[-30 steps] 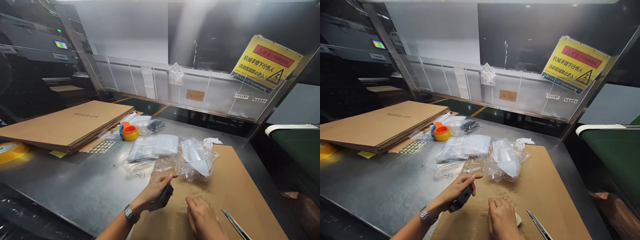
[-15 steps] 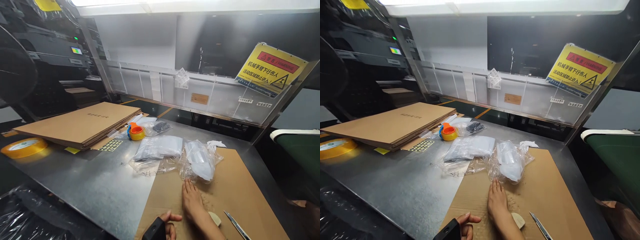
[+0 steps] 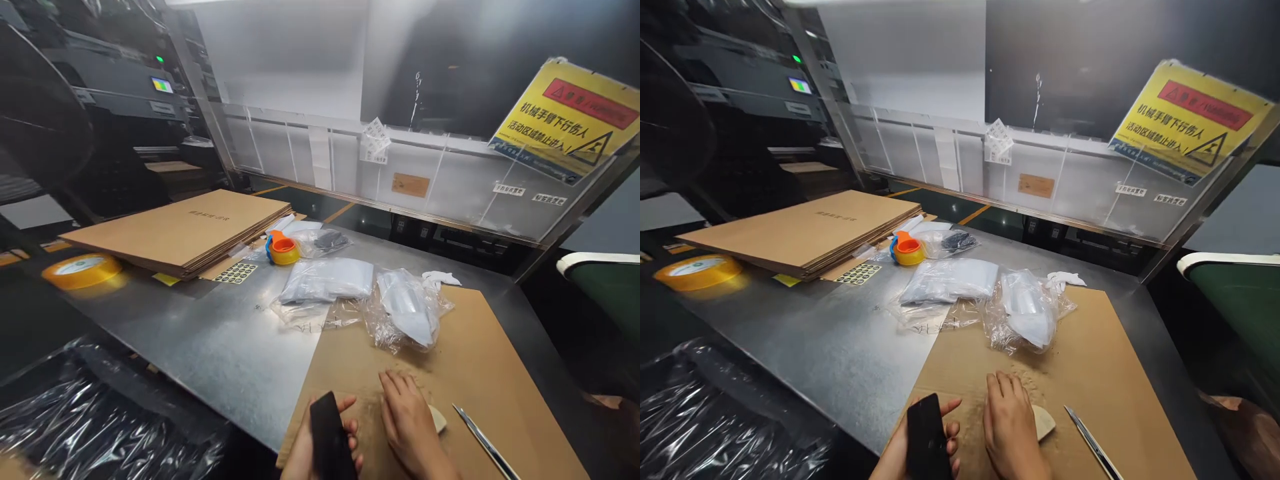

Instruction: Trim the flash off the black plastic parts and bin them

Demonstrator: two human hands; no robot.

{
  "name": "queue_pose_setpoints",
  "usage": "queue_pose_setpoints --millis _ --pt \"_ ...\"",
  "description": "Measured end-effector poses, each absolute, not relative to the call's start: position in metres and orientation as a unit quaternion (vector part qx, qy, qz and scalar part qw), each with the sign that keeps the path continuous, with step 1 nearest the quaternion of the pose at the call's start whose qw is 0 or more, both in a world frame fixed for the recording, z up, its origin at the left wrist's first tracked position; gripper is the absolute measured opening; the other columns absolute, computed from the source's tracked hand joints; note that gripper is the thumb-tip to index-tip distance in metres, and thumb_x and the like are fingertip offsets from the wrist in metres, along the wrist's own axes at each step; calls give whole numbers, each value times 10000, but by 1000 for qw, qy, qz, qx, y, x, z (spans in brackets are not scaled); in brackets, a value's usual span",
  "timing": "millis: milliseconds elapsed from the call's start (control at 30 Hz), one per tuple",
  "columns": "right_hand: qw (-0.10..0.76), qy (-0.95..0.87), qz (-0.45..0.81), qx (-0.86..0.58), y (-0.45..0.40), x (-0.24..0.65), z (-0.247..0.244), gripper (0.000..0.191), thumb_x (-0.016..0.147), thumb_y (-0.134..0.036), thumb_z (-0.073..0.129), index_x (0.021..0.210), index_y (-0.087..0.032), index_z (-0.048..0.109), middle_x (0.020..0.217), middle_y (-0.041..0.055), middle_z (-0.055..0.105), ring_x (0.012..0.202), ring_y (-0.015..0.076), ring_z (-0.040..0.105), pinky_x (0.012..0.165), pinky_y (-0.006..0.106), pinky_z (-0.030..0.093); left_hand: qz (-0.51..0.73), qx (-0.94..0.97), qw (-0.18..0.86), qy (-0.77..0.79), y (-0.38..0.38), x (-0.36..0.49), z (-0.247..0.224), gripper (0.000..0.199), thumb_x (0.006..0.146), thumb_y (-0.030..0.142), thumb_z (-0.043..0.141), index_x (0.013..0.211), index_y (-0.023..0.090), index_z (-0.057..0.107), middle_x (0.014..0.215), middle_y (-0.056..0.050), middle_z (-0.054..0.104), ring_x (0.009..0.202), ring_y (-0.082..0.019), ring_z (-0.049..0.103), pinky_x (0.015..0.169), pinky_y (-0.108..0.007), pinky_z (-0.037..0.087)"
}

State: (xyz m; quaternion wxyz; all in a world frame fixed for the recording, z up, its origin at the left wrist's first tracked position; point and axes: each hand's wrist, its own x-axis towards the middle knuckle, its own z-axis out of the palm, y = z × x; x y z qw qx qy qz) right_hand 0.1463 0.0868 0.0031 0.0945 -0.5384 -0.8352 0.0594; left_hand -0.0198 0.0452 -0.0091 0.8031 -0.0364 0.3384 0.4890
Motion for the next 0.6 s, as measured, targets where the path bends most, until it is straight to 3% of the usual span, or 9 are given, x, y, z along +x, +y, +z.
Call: queue_pose_setpoints --millis 100,233,367,467,600 --pt "194 -846 150 -474 62 155 7 337 916 -215 362 1187 -146 550 1071 92 656 982 158 601 846 236 486 496 -69 787 361 44 -11 6 307 884 394 442 930 152 625 628 -30 633 564 -168 584 633 -376 477" --pt "314 -821 233 -416 37 155 -8 336 909 -312 445 1220 -205 512 1052 53 665 935 153 619 787 212 504 517 -89 768 367 42 0 11 243 904 228 417 875 123 635 662 -48 650 625 -160 609 663 -301 468" --pt "351 -800 258 -412 22 149 -29 455 861 -364 535 1276 -192 464 1120 83 641 997 183 614 830 230 497 520 -97 780 333 35 3 7 240 892 190 424 868 127 655 751 -56 677 740 -173 635 772 -300 463" --pt "383 -745 281 -468 13 144 -39 388 866 -352 514 1219 -191 522 1125 84 640 1027 189 607 853 233 487 529 -78 793 292 29 2 3 181 852 145 484 838 131 665 806 -58 688 846 -194 634 859 -322 438" --pt "415 -660 331 -532 4 142 -41 333 845 -377 518 1118 -207 603 1080 73 663 959 199 637 755 224 521 536 -26 791 293 24 3 0 109 795 144 576 837 141 676 888 -62 697 941 -221 615 916 -352 407"
